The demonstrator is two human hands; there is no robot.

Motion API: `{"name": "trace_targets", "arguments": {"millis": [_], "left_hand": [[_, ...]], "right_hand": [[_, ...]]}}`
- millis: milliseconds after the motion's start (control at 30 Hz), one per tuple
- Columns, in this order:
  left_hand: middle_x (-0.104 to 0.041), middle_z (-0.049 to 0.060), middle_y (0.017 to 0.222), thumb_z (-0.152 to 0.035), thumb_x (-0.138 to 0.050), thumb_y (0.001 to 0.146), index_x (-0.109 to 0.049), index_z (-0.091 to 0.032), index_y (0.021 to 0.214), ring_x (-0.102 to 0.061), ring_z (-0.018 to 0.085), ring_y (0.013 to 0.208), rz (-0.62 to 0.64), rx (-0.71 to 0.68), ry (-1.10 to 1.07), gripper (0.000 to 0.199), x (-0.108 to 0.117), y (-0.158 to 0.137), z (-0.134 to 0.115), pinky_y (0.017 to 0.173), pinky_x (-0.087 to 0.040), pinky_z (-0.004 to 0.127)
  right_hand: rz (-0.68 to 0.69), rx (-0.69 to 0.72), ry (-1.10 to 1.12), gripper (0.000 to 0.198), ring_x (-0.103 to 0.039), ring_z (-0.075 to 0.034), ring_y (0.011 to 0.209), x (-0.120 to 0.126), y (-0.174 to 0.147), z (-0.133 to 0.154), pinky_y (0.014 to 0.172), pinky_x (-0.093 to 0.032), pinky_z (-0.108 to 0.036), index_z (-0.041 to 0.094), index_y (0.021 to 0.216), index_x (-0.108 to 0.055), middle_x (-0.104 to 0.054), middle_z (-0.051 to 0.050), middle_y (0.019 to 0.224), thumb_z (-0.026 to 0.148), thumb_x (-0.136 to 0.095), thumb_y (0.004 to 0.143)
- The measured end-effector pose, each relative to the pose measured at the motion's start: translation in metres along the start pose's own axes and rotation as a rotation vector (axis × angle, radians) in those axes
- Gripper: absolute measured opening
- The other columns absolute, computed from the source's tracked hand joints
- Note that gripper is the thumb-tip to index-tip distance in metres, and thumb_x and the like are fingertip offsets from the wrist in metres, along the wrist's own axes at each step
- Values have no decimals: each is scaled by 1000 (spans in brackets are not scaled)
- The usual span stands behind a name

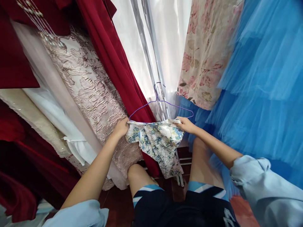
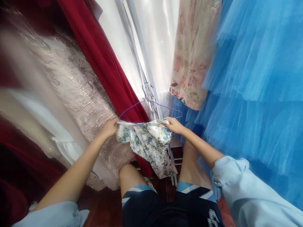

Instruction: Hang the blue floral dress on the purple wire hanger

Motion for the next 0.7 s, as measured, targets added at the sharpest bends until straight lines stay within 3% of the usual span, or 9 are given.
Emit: {"name": "trace_targets", "arguments": {"millis": [100, 200, 333, 500, 567, 633, 700], "left_hand": [[-67, 9, 86, -12, -39, 80, -62, -21, 92, -61, 26, 85, -115, -38, -6, 27, 13, -4, -4, 77, -45, 33], [-66, 9, 92, -13, -37, 84, -60, -20, 95, -60, 26, 92, -222, -139, -63, 27, 35, -5, -24, 84, -45, 34], [-65, 8, 105, -14, -36, 86, -58, -20, 95, -59, 24, 101, -246, -257, -178, 24, 53, 6, -63, 91, -44, 34], [-61, 7, 92, -10, -38, 83, -57, -20, 88, -59, 22, 92, -311, -237, -211, 23, 55, 18, -84, 87, -45, 32], [-61, 7, 94, -8, -38, 83, -58, -20, 92, -59, 22, 93, -416, -219, -212, 25, 58, 13, -83, 88, -45, 32], [-62, 7, 98, -8, -38, 85, -59, -19, 97, -59, 22, 97, -517, -197, -209, 27, 61, 4, -82, 90, -44, 32], [-63, 7, 100, -8, -38, 86, -60, -19, 101, -59, 22, 100, -536, -193, -200, 28, 58, -3, -84, 92, -43, 32]], "right_hand": [[9, -15, -64, 21, -55, -17, 73, -1, -2, 7, 68, -39, -26, 18, 72, -55, -58, -2, 77, 33, -51, 86], [24, -59, -91, 14, -57, -18, 74, -3, -3, 11, 68, -39, -26, 18, 75, -60, -63, -2, 78, 27, -53, 83], [66, -96, -20, 14, -58, -17, 73, -16, -5, 16, 66, -39, -24, 17, 75, -62, -65, -1, 76, 27, -54, 81], [29, -76, 91, 20, -59, -18, 74, -10, -13, 21, 70, -43, -27, 16, 80, -65, -65, -1, 78, 32, -54, 85], [-95, 5, 95, 20, -61, -21, 84, 12, -18, 25, 80, -46, -31, 17, 88, -66, -67, -5, 89, 31, -53, 87], [-325, 67, 58, 19, -60, -23, 98, 42, -25, 26, 92, -45, -35, 18, 89, -66, -64, -9, 103, 30, -52, 88], [-539, 73, -11, 18, -55, -26, 110, 68, -31, 24, 99, -42, -39, 19, 84, -66, -60, -11, 106, 31, -53, 89]]}}
Point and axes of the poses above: each hand's wrist, its own y-axis towards the middle knuckle, its own x-axis out of the back of the hand, z = x × y, the point moved 7 cm from there along y, towards the middle knuckle
